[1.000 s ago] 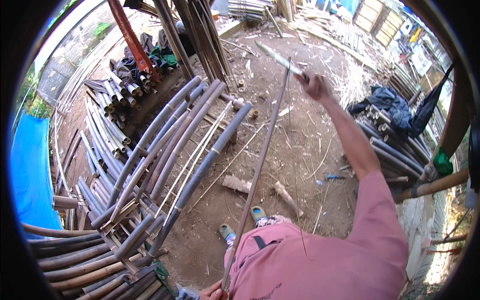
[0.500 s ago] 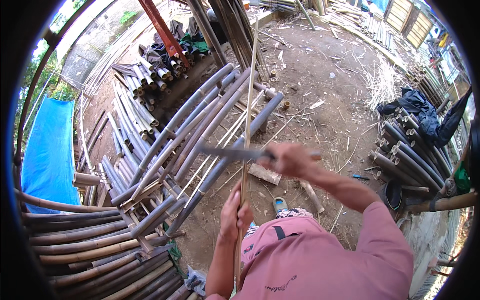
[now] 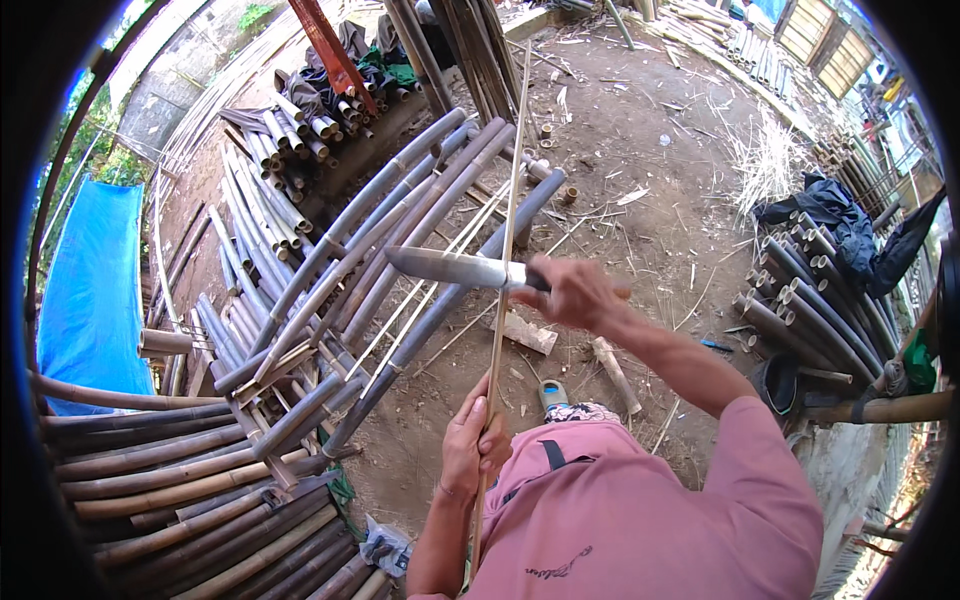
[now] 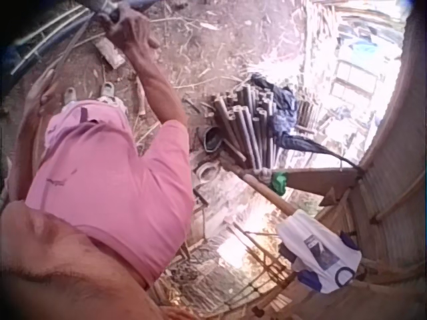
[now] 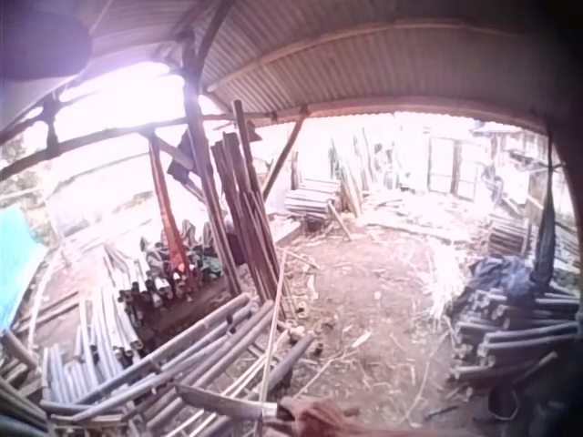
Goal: The person strips thin, flexible layers from a long bamboo stalk using a large blade, then places the resulting strips onto a bamboo frame.
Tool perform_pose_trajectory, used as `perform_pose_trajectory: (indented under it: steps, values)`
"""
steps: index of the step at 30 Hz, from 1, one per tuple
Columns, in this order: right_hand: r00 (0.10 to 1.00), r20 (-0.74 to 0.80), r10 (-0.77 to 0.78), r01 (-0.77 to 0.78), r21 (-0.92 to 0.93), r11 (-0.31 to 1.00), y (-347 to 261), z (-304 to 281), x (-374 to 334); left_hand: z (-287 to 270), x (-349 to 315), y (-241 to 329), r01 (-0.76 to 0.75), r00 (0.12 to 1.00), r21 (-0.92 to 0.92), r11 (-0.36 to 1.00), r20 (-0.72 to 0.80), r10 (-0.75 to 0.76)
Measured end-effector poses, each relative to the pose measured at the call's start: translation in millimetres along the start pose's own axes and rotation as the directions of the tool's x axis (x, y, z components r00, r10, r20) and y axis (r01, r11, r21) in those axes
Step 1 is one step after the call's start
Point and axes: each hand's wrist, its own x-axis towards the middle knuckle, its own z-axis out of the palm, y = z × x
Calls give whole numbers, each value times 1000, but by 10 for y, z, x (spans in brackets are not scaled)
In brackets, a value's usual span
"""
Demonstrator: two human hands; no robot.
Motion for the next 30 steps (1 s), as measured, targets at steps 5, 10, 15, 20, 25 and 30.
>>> perform_pose_trajectory:
  steps: [5, 10, 15, 20, 25, 30]
  values:
    - [991, -49, -127, 126, -30, 992, -165, 61, -116, -125, -229, -94, -14, 1000, -16, 1000, 6, 14]
    - [981, 26, -194, 196, -133, 971, 100, 92, 6, -120, -230, -117, 30, 999, -38, 999, -26, -31]
    - [992, 118, 52, -36, -135, 990, 409, 130, 189, -250, -482, -169, 60, 998, -63, 996, -31, -62]
    - [992, -62, 110, -123, -267, 956, 822, -181, 380, -488, -1010, -306, 160, 987, -78, 984, -11, -161]
    - [971, -15, 237, -229, -325, 918, 1179, -408, 441, -617, -1430, -318, 233, 971, -91, 968, -25, -236]
    - [953, -36, 301, -293, -365, 884, 1455, -663, 463, -1044, -1774, -518, 258, 962, 7, 966, -98, -256]
